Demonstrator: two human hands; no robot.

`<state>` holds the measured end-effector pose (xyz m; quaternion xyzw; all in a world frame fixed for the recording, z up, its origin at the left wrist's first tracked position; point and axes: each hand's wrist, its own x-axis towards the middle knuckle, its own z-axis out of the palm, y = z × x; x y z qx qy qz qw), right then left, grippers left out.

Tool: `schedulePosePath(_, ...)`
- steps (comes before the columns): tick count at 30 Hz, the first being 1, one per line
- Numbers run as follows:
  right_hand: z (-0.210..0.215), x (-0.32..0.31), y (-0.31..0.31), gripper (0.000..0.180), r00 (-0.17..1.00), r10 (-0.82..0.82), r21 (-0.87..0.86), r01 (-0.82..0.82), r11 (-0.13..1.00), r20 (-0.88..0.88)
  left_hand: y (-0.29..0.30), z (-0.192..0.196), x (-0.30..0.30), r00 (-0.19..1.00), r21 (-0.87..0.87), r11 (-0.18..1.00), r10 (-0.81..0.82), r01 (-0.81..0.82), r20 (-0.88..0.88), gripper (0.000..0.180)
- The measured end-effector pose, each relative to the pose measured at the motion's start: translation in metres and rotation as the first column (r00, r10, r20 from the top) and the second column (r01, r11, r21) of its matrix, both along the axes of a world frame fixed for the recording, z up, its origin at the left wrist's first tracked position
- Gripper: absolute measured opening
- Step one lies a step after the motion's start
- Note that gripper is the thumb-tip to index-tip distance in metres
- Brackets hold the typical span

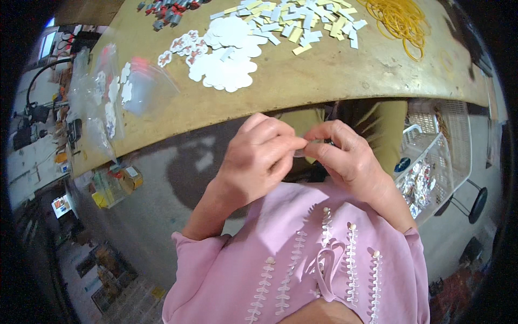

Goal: The person repeatedly picks small white and colored paper cutouts and rectangular pieces from a table, places them into small clear plastic bags, and sets the filled bags aside. The process continues with multiple bags being filled one at a time.

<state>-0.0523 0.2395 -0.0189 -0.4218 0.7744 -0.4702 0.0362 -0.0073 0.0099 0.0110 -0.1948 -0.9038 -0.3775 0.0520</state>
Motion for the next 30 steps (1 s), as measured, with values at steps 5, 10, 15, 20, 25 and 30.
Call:
schedulePosePath(5, -0.001, 0.002, 0.004, 0.021, 0.997, 0.002, 0.058, 0.002, 0.998, -0.071, -0.029, -0.009, -0.012, 0.996, 0.038, 0.996, 0.073, -0.075, 0.048, 0.029)
schedulePosePath(10, -0.003, 0.004, 0.009, 0.021, 0.997, -0.028, 0.075, 0.033, 0.997, -0.069, -0.069, -0.018, -0.045, 0.919, -0.178, 0.915, 0.320, -0.362, -0.229, 0.033)
schedulePosePath(15, -0.008, 0.005, 0.009, 0.020, 0.999, -0.020, 0.070, 0.024, 0.997, -0.047, -0.085, -0.020, -0.053, 0.947, -0.084, 0.943, 0.321, -0.322, -0.029, 0.034)
schedulePosePath(20, -0.010, 0.005, 0.008, 0.020, 0.998, -0.022, 0.075, 0.025, 0.997, -0.051, -0.096, -0.010, -0.052, 0.971, -0.288, 0.932, 0.181, -0.219, -0.154, 0.031)
schedulePosePath(25, -0.017, 0.004, 0.012, 0.020, 0.997, -0.045, 0.079, 0.050, 0.996, -0.065, -0.098, 0.004, -0.054, 0.935, -0.424, 0.843, 0.231, -0.331, -0.270, 0.035)
schedulePosePath(30, -0.014, 0.007, 0.005, 0.022, 0.998, -0.016, 0.074, 0.020, 0.997, -0.053, -0.081, -0.004, -0.099, 0.902, -0.311, 0.862, 0.310, -0.400, -0.299, 0.047)
